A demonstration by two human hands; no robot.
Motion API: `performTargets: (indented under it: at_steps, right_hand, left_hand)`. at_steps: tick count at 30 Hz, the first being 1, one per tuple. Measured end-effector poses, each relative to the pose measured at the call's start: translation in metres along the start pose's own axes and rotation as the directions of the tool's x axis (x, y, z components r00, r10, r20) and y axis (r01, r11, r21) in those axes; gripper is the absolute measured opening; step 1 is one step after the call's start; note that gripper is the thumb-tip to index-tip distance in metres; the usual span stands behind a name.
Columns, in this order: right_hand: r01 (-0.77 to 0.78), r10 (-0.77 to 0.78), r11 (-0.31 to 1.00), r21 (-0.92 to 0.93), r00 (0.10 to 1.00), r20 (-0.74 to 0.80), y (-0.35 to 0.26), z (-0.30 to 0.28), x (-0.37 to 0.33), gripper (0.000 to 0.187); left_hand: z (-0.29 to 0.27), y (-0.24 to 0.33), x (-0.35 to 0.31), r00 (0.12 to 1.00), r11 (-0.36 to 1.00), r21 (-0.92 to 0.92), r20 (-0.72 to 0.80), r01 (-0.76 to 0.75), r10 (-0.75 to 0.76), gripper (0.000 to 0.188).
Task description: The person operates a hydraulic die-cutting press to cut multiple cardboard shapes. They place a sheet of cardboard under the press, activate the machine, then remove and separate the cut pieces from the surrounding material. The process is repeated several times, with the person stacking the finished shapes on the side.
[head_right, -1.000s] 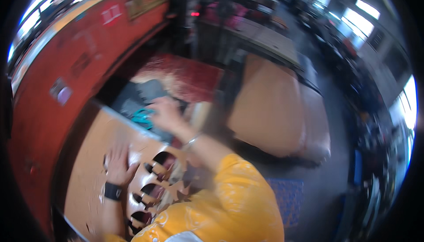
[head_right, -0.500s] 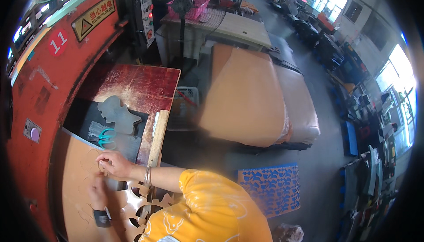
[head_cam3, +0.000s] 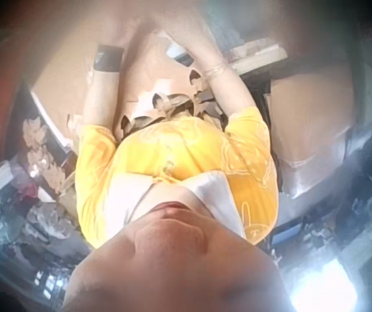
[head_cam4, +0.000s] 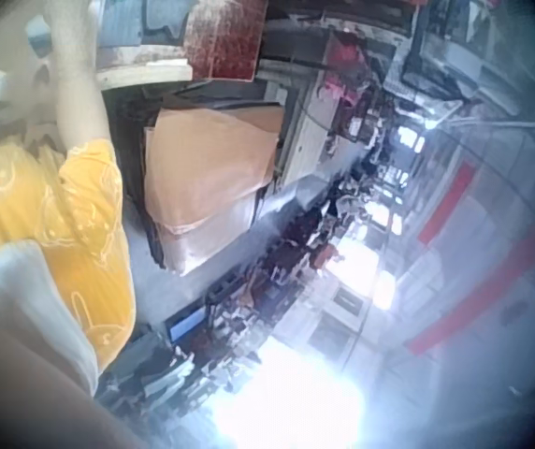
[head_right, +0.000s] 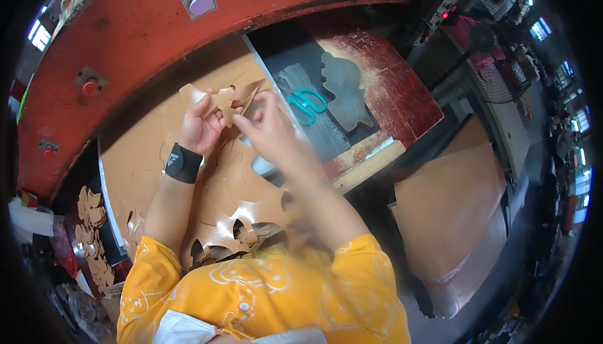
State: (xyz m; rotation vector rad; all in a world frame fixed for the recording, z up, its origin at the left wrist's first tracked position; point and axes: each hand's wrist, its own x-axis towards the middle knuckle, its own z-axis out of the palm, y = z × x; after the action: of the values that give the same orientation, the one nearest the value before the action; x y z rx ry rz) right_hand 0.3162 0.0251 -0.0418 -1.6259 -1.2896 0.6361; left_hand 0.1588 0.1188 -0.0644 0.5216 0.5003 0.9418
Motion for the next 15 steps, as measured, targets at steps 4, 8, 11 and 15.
performTargets:
  at_steps: [4, 8, 11, 15]
  right_hand:
    - [0.02, -0.026, 0.993, -0.114, 0.998, -0.056, -0.003, 0.018, 0.018, 0.023]
    - [0.159, -0.174, 0.98, -0.123, 0.977, -0.124, 0.03, 0.007, 0.004, 0.01]
    - [0.269, -0.291, 0.949, -0.164, 0.948, -0.132, 0.05, 0.005, -0.001, 0.005]
    - [0.22, -0.244, 0.959, -0.179, 0.961, -0.127, 0.057, 0.006, 0.005, 0.007]
  left_hand:
    - [-0.008, 0.003, 0.006, 0.991, 0.985, -0.172, 0.132, 0.004, 0.019, 0.026]
    - [-0.024, 0.049, 0.034, 0.986, 0.979, -0.124, -0.054, -0.16, 0.155, 0.037]
    - [-0.013, 0.097, 0.048, 0.94, 0.94, -0.045, 0.037, -0.338, 0.339, 0.035]
    - [0.012, 0.163, 0.033, 0.738, 0.677, 0.315, 0.135, -0.665, 0.661, 0.03]
